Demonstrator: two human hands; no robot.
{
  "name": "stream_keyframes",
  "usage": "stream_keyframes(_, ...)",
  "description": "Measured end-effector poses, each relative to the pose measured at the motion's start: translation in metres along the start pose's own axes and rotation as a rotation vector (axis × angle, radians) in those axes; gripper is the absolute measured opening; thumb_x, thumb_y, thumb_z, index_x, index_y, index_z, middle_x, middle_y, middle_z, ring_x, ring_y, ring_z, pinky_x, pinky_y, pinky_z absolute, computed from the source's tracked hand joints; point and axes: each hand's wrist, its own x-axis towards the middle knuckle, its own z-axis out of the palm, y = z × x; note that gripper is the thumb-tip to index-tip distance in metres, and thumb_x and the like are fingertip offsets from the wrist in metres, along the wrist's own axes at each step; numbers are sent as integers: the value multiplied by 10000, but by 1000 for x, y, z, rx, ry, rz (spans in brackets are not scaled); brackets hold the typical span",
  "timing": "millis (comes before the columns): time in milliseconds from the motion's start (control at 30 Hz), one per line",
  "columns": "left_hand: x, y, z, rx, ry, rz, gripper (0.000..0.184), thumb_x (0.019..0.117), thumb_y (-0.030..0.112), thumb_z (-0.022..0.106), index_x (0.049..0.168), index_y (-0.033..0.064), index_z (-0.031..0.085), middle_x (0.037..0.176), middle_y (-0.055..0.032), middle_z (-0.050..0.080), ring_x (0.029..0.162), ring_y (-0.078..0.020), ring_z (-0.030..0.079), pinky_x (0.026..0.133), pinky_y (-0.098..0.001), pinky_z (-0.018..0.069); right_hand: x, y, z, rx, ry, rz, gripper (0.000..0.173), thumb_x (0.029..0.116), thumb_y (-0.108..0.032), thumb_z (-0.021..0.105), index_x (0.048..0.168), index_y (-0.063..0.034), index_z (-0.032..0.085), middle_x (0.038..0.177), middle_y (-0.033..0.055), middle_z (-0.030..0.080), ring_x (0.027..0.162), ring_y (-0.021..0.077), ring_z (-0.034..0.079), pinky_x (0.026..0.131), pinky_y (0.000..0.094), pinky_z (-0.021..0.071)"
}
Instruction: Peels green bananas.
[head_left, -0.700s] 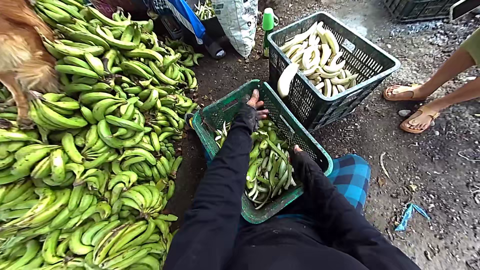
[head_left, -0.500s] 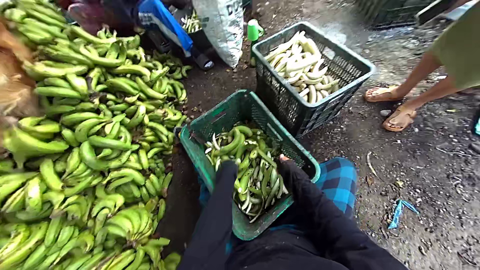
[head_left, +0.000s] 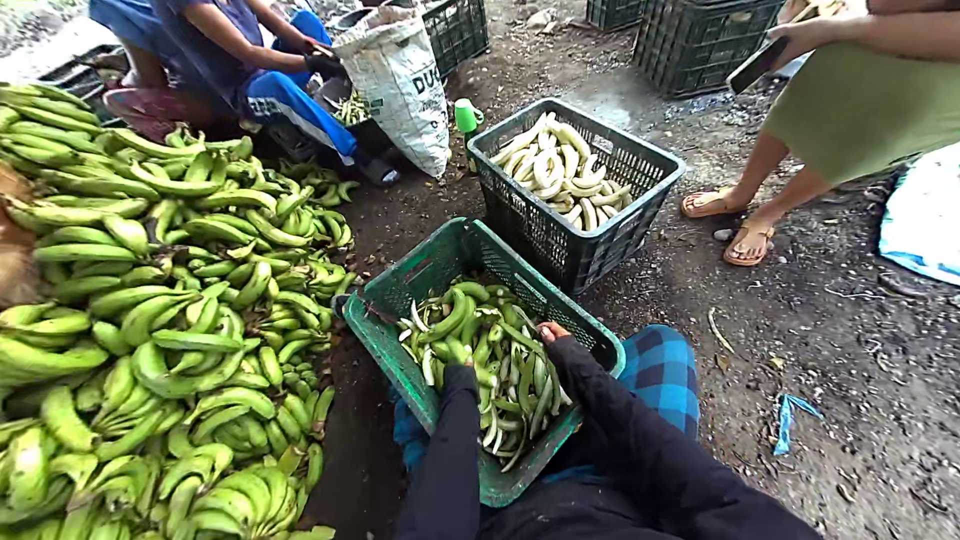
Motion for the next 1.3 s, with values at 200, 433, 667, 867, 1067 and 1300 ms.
stream_keyframes(200, -27, 28, -35, -794, -60, 142, 465, 1128, 358, 316, 1434, 55, 494, 1168, -195, 628, 926, -241, 623, 789, -430, 543, -41, -38, 20, -665, -163, -137, 486, 1082, -470, 452, 1469, -200, 568, 1432, 193, 603, 1396, 406, 493, 1170, 650, 283)
stream_keyframes(433, -39, 32, -44, -813, -188, 118, 405, 1125, 336, 342, 1391, 75, 501, 1020, -129, 616, 775, -174, 586, 668, -347, 523, -53, -44, 44, -643, 100, -276, 452, 1057, -405, 544, 1403, -130, 636, 1353, 308, 605, 1317, 513, 516, 1117, 687, 323)
stream_keyframes(667, -41, 16, -43, -750, -141, 245, 410, 1124, 214, 363, 1451, -19, 448, 1106, -168, 634, 850, -165, 648, 770, -333, 575, 10, -94, 24, -642, 111, -307, 491, 1084, -464, 444, 1401, -134, 620, 1347, 280, 623, 1288, 500, 555, 1058, 714, 382)
stream_keyframes(867, 18, 15, -10, -948, 182, 296, 487, 1111, 167, 374, 1527, -77, 309, 1442, -319, 465, 1264, -327, 523, 1076, -441, 434, -80, -36, 67, -618, 2, -107, 503, 1078, -426, 480, 1464, -115, 568, 1406, 292, 576, 1348, 484, 510, 1121, 655, 353)
stream_keyframes(1067, -55, 23, -58, -662, -359, 305, 421, 1127, 182, 325, 1491, -16, 395, 1187, -143, 621, 933, -92, 634, 839, -264, 547, 20, -81, 41, -662, 97, -243, 471, 1091, -445, 438, 1390, -134, 628, 1354, 275, 623, 1317, 492, 535, 1081, 709, 363)
stream_keyframes(1300, -12, 33, -19, -1007, 205, -26, 515, 1120, 373, 364, 1456, -8, 444, 1341, -281, 557, 1176, -361, 582, 982, -545, 488, -56, -42, 68, -668, 109, -206, 512, 1066, -442, 478, 1449, -117, 579, 1381, 286, 593, 1320, 488, 528, 1092, 662, 373)
